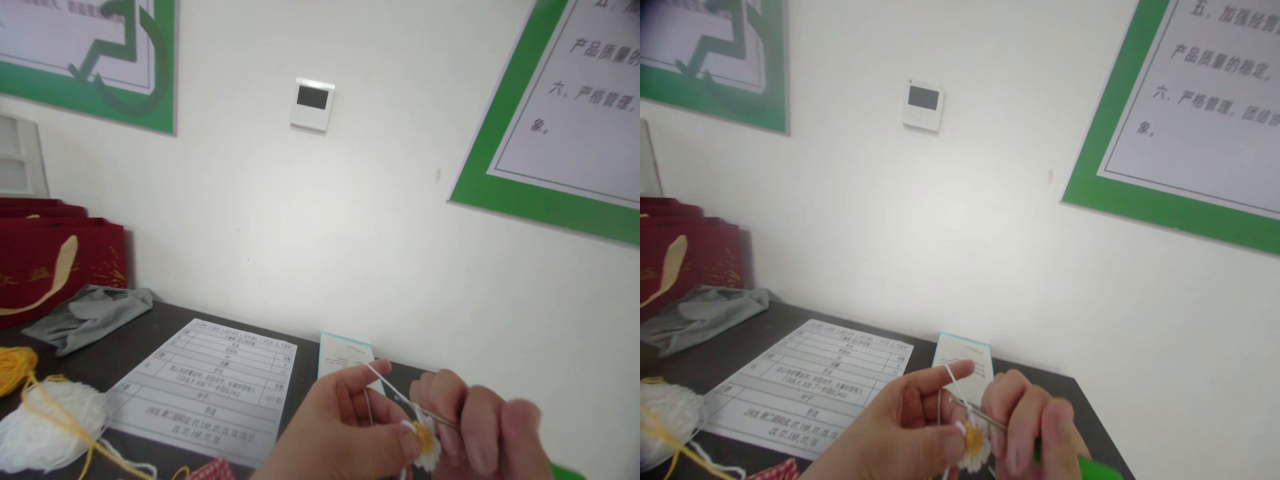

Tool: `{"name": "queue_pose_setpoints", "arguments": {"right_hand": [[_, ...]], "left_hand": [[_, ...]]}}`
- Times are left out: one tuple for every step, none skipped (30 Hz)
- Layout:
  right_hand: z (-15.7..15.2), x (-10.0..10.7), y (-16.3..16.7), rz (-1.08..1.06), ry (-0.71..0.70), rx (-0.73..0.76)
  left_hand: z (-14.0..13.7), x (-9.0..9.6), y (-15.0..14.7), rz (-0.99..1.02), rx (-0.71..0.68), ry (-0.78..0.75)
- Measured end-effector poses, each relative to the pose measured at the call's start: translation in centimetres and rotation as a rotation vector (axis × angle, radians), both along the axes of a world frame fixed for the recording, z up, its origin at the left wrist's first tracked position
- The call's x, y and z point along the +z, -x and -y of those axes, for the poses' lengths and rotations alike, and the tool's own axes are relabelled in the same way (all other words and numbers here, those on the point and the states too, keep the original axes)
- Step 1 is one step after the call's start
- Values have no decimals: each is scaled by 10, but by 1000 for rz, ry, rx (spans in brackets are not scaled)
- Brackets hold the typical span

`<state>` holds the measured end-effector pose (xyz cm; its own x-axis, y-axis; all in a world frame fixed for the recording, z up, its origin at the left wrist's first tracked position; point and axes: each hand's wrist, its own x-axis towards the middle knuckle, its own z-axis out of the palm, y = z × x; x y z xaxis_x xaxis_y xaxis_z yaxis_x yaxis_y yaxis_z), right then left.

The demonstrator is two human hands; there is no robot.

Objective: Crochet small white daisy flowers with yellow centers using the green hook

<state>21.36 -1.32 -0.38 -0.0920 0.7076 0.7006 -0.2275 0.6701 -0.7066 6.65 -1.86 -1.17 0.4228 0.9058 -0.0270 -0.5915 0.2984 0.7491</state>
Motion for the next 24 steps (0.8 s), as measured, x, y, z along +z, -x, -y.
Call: {"name": "queue_pose_setpoints", "arguments": {"right_hand": [[1,3,1,-8,122,76],[1,6,1,-9,213,139],[1,9,0,-6,276,188],[1,11,-1,-5,300,226],[1,13,-3,-8,298,244],[1,14,-5,-14,285,245],[1,16,-7,-19,269,237],[1,16,-9,-26,254,217],[2,17,-11,-29,235,196],[3,18,-12,-27,225,176],[4,19,-13,-21,228,154],[6,19,-14,-14,232,131],[8,20,-14,-11,233,108],[9,20,-13,-6,235,88],[10,21,-13,3,239,75],[11,21,-12,7,236,63],[12,20,-12,11,229,55],[13,20,-11,13,225,46],[13,19,-12,16,223,34],[13,18,-12,13,214,24],[13,16,-14,3,205,16],[13,15,-15,-10,203,8],[13,13,-17,-23,206,5],[14,11,-19,-35,211,7]], "left_hand": [[-2,-1,0,-10,-48,6],[-3,-3,0,-17,-88,8],[-4,-4,-1,-26,-125,10],[-4,-5,-1,-38,-151,9],[-4,-6,-2,-52,-165,8],[-4,-6,-2,-64,-169,7],[-3,-6,-3,-74,-170,7],[-3,-5,-3,-84,-172,7],[-2,-5,-3,-90,-173,10],[-2,-4,-2,-94,-170,14],[-1,-2,-2,-100,-164,19],[-1,-1,-2,-106,-155,24],[-1,1,-1,-113,-150,28],[-1,2,-1,-118,-144,31],[0,3,0,-121,-139,32],[0,5,0,-123,-135,32],[1,6,0,-125,-132,34],[1,7,1,-126,-129,38],[2,8,1,-127,-122,39],[3,9,1,-126,-127,48],[3,9,0,-130,-110,42],[3,9,0,-132,-100,38],[2,8,0,-130,-97,33],[1,7,0,-128,-110,28]]}}
